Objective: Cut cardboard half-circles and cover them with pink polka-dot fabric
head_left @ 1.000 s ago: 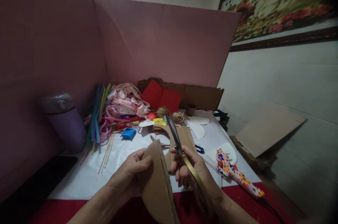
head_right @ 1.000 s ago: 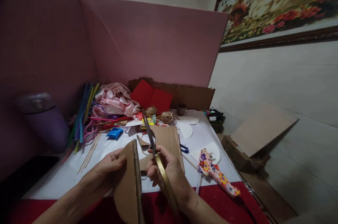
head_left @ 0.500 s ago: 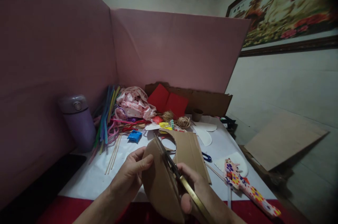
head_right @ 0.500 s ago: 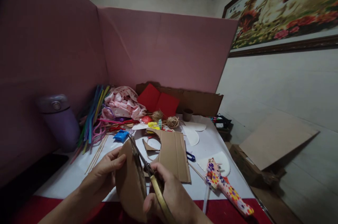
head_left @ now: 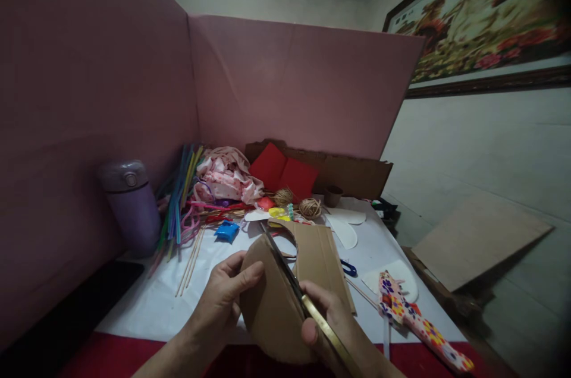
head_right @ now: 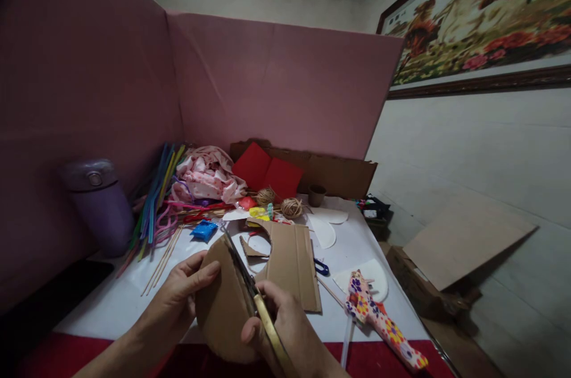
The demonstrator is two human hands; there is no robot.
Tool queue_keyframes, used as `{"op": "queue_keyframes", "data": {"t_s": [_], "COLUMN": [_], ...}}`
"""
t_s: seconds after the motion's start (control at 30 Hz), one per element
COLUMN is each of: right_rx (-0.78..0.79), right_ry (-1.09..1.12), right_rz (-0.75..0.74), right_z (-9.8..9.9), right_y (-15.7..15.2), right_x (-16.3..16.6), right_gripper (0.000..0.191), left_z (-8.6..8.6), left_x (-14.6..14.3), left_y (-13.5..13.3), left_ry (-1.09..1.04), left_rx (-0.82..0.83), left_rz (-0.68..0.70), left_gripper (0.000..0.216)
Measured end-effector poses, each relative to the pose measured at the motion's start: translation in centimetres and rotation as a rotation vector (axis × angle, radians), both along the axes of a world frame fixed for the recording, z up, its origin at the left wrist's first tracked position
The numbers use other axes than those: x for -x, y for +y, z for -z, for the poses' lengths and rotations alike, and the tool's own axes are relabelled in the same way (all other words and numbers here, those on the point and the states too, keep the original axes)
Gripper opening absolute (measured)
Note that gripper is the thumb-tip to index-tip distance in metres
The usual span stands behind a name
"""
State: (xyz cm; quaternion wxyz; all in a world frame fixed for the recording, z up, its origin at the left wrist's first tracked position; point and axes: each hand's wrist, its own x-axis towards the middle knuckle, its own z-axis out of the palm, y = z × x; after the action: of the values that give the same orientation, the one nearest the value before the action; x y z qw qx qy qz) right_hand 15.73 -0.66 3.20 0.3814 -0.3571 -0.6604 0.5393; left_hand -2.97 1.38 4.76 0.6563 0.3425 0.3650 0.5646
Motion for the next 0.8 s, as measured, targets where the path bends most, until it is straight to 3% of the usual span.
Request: {"op": "queue_keyframes", "data": {"t_s": [0.53, 0.8], "right_rx": [0.002, 0.168], "right_ry": [-0.012, 0.255], "right_rz": [0.062, 0.149], "right_z": [1.4, 1.9], "right_y": [0.0, -0.2], "right_x": [0.4, 1.3], "right_gripper": [0.066, 0.067], "left_z": [0.1, -0.1], "left_x": [-0.1, 0.1], "left_y": [-0.1, 0.1], "left_ry": [-0.018, -0.028], "left_rx": [0.001, 0.007], "left_rz": [0.035, 0.060], "left_gripper": [0.022, 0.026]}}
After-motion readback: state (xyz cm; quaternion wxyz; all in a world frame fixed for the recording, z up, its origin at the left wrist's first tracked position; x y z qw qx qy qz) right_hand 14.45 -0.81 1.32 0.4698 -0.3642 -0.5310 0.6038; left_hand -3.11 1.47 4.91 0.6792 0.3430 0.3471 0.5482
